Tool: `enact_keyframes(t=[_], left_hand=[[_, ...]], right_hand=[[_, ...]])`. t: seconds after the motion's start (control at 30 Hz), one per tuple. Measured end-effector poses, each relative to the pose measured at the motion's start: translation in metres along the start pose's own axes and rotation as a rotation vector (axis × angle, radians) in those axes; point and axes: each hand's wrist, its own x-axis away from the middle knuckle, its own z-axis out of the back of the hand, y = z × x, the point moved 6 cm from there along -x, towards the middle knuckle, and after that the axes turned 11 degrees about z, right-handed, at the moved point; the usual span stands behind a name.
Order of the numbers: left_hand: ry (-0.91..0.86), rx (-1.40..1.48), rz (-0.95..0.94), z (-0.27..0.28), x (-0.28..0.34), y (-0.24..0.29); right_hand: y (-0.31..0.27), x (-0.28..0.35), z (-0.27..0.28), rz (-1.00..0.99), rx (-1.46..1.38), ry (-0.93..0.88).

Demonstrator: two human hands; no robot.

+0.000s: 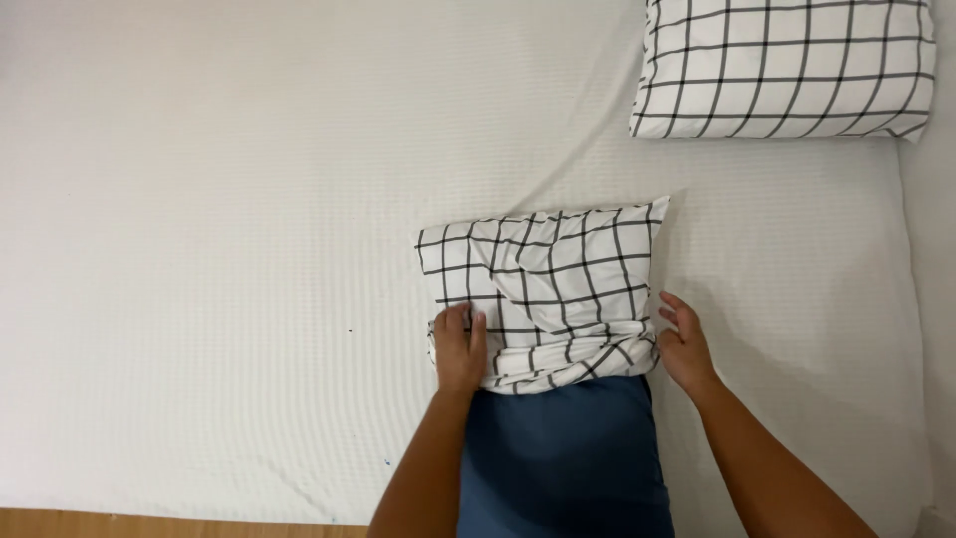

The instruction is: The person places a pillow into a white and black checkered pillowcase, smooths it, and positions it on the bed. They then retrieve a blue pillow and a second checkered case from a nearby shelf, insert the blue pillow into the case, and smooth it out. Finally, they place a dark blue pillow with a moon and star pattern onto the bed.

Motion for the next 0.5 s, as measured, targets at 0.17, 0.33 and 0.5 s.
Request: enact_keyframes(t=[0.17,0.33,0.5], left_hand=[[-0.276,-0.042,-0.317,0.044,0.036,-0.017],[-0.426,-0.216,-0.317,0.048,0.038,-0.022],[-0.2,-0.134,0.256,0.011,0.041,-0.029]], right_hand=[[-0.036,0.033,-0.018,0.362,0.346,-0.197],[-0.029,0.063,-0.017,0.538,0.657,-0.388],[0.033,0.042,-0.016,-0.191,-0.187,0.065]])
